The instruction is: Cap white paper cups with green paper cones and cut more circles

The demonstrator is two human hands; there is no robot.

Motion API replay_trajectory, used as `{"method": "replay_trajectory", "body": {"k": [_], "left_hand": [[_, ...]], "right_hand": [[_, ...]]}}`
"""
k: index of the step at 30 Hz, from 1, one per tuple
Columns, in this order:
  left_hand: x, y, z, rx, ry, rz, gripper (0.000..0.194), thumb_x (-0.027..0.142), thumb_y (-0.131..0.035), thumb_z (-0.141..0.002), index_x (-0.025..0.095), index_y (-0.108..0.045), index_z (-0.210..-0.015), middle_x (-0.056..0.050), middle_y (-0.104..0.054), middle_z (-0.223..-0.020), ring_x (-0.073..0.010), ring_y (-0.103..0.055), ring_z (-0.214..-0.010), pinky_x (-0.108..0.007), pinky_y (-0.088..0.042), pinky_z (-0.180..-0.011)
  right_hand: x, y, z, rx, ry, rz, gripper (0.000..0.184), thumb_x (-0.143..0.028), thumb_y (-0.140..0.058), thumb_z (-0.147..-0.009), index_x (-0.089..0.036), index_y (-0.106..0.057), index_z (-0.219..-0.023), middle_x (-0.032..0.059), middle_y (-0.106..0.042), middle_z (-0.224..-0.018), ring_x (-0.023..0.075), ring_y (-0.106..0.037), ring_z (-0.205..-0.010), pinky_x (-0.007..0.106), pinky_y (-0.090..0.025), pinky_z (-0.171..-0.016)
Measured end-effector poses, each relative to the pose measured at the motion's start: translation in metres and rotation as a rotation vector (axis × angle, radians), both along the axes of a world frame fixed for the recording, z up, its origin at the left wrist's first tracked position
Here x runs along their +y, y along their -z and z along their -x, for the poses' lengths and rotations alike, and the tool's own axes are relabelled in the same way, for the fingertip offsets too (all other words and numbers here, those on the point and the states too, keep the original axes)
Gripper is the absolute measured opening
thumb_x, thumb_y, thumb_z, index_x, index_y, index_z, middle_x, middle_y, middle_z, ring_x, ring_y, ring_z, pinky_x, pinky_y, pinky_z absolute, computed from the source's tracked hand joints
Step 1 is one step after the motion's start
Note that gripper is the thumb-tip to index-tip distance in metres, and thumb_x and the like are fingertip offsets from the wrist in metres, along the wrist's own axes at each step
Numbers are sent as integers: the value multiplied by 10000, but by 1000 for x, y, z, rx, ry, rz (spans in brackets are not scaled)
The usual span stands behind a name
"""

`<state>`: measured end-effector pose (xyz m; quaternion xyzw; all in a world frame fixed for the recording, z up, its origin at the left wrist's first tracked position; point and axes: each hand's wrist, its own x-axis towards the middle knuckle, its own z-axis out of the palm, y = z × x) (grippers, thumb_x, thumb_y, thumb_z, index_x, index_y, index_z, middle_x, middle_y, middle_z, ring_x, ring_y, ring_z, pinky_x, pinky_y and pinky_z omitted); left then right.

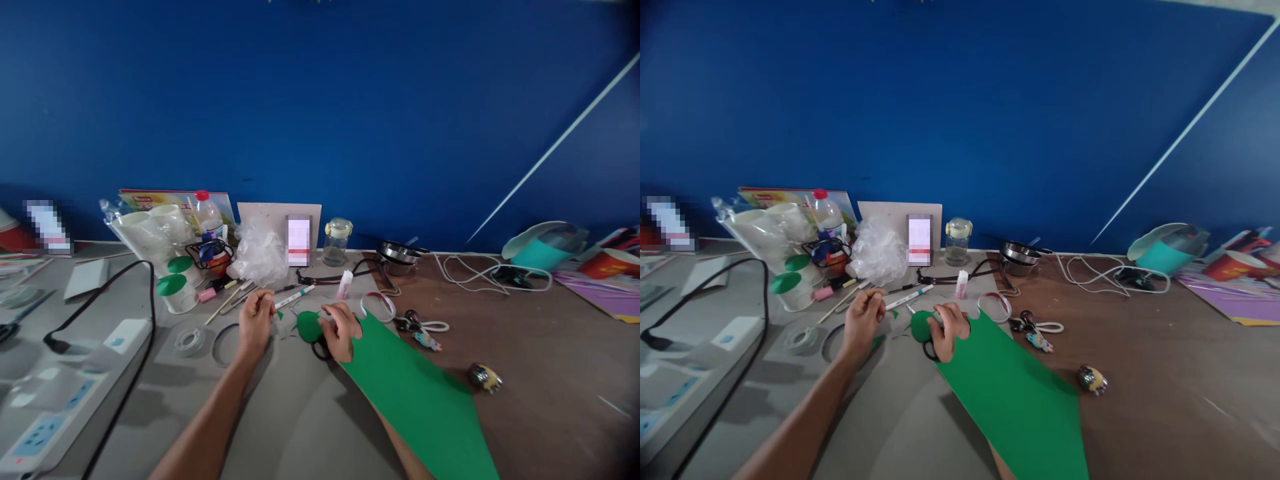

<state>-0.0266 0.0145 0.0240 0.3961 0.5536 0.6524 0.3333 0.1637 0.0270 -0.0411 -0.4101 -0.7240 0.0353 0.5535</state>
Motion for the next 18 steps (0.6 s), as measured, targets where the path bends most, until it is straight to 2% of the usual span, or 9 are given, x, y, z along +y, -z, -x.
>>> {"method": "replay_trajectory", "body": {"k": [3,6,8,12,13,15,17,18], "left_hand": [[-2,-15,-2,14,-10,-37,179,342,-604,-732,187,-631,-817,27,-584,-615,-102,-490,-490,-218,-387,-483],[3,-46,4,66,16,-78,133,305,-599,-735,189,-644,-783,19,-592,-618,-111,-513,-494,-225,-390,-481],[16,-78,18,120,26,-138,111,284,-597,-748,195,-646,-791,19,-607,-650,-111,-540,-526,-229,-433,-532],[57,-158,71,544,-69,-242,162,276,-519,-856,202,-658,-892,5,-628,-676,-133,-560,-560,-253,-465,-591],[69,-177,88,693,-133,-221,180,289,-510,-878,203,-666,-902,-11,-649,-705,-148,-581,-594,-267,-473,-617],[90,-207,122,1061,-262,-15,217,379,-559,-888,205,-689,-879,-54,-695,-781,-205,-634,-719,-312,-487,-692],[106,-225,155,1369,-271,282,299,455,-527,-917,218,-710,-926,-91,-732,-878,-268,-669,-869,-360,-497,-779],[113,-230,170,1410,-255,354,289,443,-557,-903,209,-724,-921,-117,-746,-918,-304,-673,-931,-391,-497,-818]], "right_hand": [[-3,-6,0,-6,20,12,255,-339,-531,-983,-156,-708,-1003,79,-706,-848,168,-621,-630,326,-499,-628],[-4,-10,3,32,26,-5,278,-360,-519,-991,-157,-707,-965,66,-701,-813,151,-592,-580,318,-490,-600],[-5,-12,5,62,15,-30,278,-356,-513,-1000,-157,-704,-969,66,-695,-798,156,-606,-608,308,-495,-598],[-9,-16,6,47,-17,-35,276,-353,-508,-1017,-153,-699,-1003,66,-697,-798,148,-621,-626,288,-501,-590],[-10,-17,6,40,-21,-32,277,-357,-509,-1019,-154,-697,-1007,64,-697,-794,148,-628,-630,285,-500,-583],[-11,-18,6,43,-23,-38,282,-364,-504,-1023,-156,-695,-1015,60,-695,-784,148,-636,-627,283,-502,-575],[-11,-20,8,62,-30,-57,274,-357,-499,-1028,-162,-691,-1022,57,-697,-783,150,-647,-633,280,-504,-569],[-12,-21,9,74,-36,-73,261,-349,-503,-1029,-165,-688,-1024,55,-699,-780,152,-657,-643,277,-503,-565]]}}
